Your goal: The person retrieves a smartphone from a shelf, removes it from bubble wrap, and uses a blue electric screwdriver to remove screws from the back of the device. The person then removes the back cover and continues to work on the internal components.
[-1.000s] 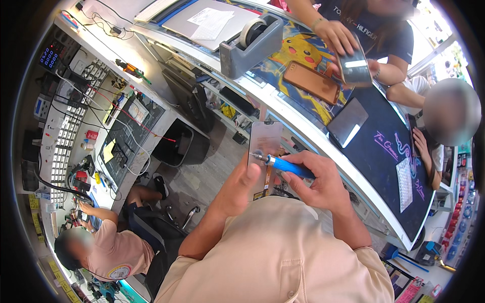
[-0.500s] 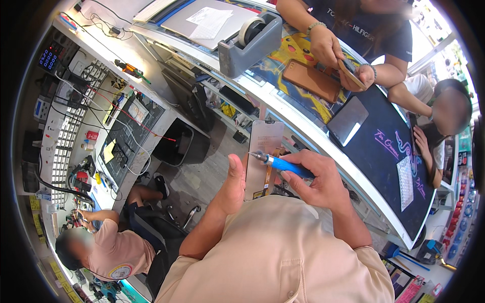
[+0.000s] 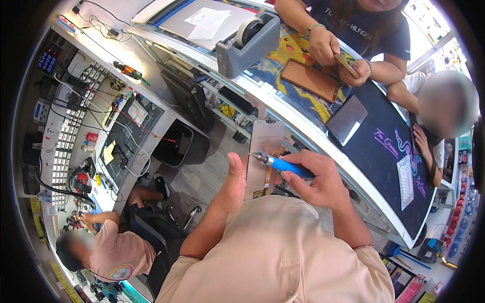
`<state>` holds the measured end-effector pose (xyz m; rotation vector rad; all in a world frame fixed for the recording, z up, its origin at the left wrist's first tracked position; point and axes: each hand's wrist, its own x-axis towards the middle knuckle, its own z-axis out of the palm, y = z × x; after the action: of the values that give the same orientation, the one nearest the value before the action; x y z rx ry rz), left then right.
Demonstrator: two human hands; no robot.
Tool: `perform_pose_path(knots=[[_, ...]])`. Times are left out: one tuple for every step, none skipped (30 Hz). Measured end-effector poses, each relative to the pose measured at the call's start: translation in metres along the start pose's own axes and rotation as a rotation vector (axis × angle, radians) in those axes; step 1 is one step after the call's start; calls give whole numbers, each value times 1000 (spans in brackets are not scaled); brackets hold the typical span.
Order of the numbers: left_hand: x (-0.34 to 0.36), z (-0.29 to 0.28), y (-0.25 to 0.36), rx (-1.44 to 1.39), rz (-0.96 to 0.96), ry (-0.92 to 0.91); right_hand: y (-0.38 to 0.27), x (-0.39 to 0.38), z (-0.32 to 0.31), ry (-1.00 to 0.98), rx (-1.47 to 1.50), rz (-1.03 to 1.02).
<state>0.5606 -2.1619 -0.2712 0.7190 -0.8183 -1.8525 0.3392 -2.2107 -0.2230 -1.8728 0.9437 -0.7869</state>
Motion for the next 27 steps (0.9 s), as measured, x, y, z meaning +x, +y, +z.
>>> perform_pose_path(knots=[[1,1,-1,-17,10,-4,0,0,0,-1,1,2],[2,1,-1,-34,19,-8,1,0,0,-2,3,4],[3,2,-1,-31,19,7,1,0,0,-3,4,7],[3,4,-1,-28,19,23,2,-1,0,-3,7,7],[3,5,-1,-26,17,32,2,-1,-1,-4,11,8],[3,6,0,-28,12,37,3,-1,-1,-5,15,8],[3,6,1,-31,4,35,4,-2,-1,-8,10,0],[4,7,1,-32,-6,46,5,-2,-1,-9,4,-7],[5,9,1,-48,-2,58,7,-3,-2,-9,-6,-13],[5,10,1,-63,-3,83,8,-4,-2,-17,14,-3],[6,11,0,-77,-3,108,10,-4,-2,-25,35,7],[7,11,0,-76,2,91,11,-5,-1,-32,51,21],[8,11,1,-76,8,73,12,-6,-2,-35,62,39],[9,10,2,-79,20,61,13,-6,-1,-29,70,33],[9,10,2,-78,16,75,14,-6,0,-23,78,27],[10,10,2,-81,15,94,15,-7,0,-16,86,23],[10,10,2,-85,14,111,15,-8,-1,-39,56,45],[11,10,2,-71,23,99,15,-8,-2,-30,61,38],[12,10,2,-56,32,87,15,-8,-2,-21,65,32],[14,10,2,-29,38,87,15,-8,-2,-11,69,25],[13,11,1,-62,38,100,15,-9,-2,-3,69,14],[15,11,0,-77,32,80,15,-9,-4,-20,48,24],[15,10,1,-80,32,49,15,-10,-6,-36,27,36],[16,9,2,-92,36,24,15,-10,-8,-48,4,39],[17,8,2,-56,49,13,15,-10,-8,-57,7,60],[17,7,2,-44,38,7,15,-10,-9,-47,4,56],[18,7,2,-36,33,10,14,-10,-9,-32,3,43]])
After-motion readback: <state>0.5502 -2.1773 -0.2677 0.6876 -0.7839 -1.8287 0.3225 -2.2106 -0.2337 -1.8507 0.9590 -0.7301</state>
